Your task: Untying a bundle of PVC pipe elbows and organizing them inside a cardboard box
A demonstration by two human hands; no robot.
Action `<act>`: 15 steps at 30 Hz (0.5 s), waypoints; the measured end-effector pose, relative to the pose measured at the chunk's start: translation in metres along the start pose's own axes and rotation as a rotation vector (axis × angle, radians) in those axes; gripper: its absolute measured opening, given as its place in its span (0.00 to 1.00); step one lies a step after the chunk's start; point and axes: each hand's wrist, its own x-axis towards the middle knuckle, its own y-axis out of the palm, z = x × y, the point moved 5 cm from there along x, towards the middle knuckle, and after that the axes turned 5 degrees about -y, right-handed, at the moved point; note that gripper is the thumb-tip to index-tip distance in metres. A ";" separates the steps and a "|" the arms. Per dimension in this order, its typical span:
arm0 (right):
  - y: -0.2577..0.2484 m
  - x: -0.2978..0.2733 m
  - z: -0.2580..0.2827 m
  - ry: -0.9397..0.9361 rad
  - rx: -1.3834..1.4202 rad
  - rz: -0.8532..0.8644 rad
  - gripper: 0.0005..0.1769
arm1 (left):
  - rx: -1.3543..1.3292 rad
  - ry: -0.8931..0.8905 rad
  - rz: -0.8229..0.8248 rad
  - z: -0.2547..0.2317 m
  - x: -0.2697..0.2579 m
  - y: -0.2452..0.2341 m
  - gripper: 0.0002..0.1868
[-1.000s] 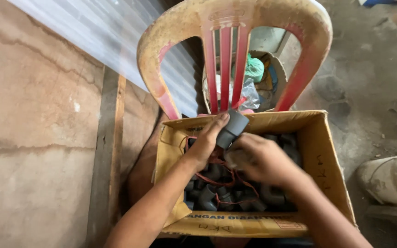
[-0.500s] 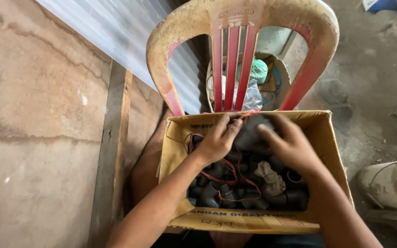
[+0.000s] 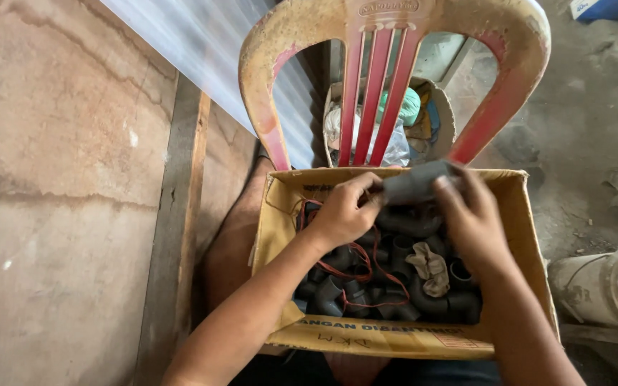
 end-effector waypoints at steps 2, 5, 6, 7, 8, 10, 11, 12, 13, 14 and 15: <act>0.005 0.000 -0.006 0.063 0.130 0.036 0.25 | 0.080 -0.087 -0.032 0.010 0.004 -0.001 0.07; 0.007 -0.003 -0.031 0.126 0.300 0.080 0.27 | 0.163 -0.184 -0.058 0.018 0.009 -0.007 0.08; 0.006 -0.003 -0.042 0.130 0.344 0.089 0.26 | 0.169 -0.198 -0.052 0.018 0.010 -0.009 0.08; 0.004 -0.003 -0.046 0.130 0.341 0.088 0.26 | 0.167 -0.197 -0.050 0.008 0.007 -0.012 0.08; 0.003 -0.003 -0.050 0.116 0.320 0.105 0.24 | 0.166 -0.175 -0.018 -0.004 0.004 -0.013 0.11; 0.002 -0.005 -0.043 0.104 0.295 0.114 0.22 | 0.162 -0.152 0.023 -0.020 -0.001 -0.015 0.14; 0.006 -0.006 -0.032 0.103 0.249 0.144 0.18 | 0.128 -0.084 0.081 -0.028 -0.004 -0.014 0.16; 0.010 -0.007 -0.021 0.103 0.202 0.174 0.15 | 0.093 -0.015 0.138 -0.036 -0.008 -0.013 0.20; 0.009 -0.005 -0.028 0.104 0.200 0.170 0.15 | 0.092 -0.013 0.142 -0.029 -0.009 -0.010 0.20; 0.010 -0.004 -0.031 0.047 0.156 0.224 0.12 | 0.141 -0.016 0.174 -0.023 -0.011 -0.006 0.20; 0.011 -0.002 -0.033 -0.011 0.110 0.275 0.10 | 0.190 -0.015 0.208 -0.016 -0.012 -0.003 0.21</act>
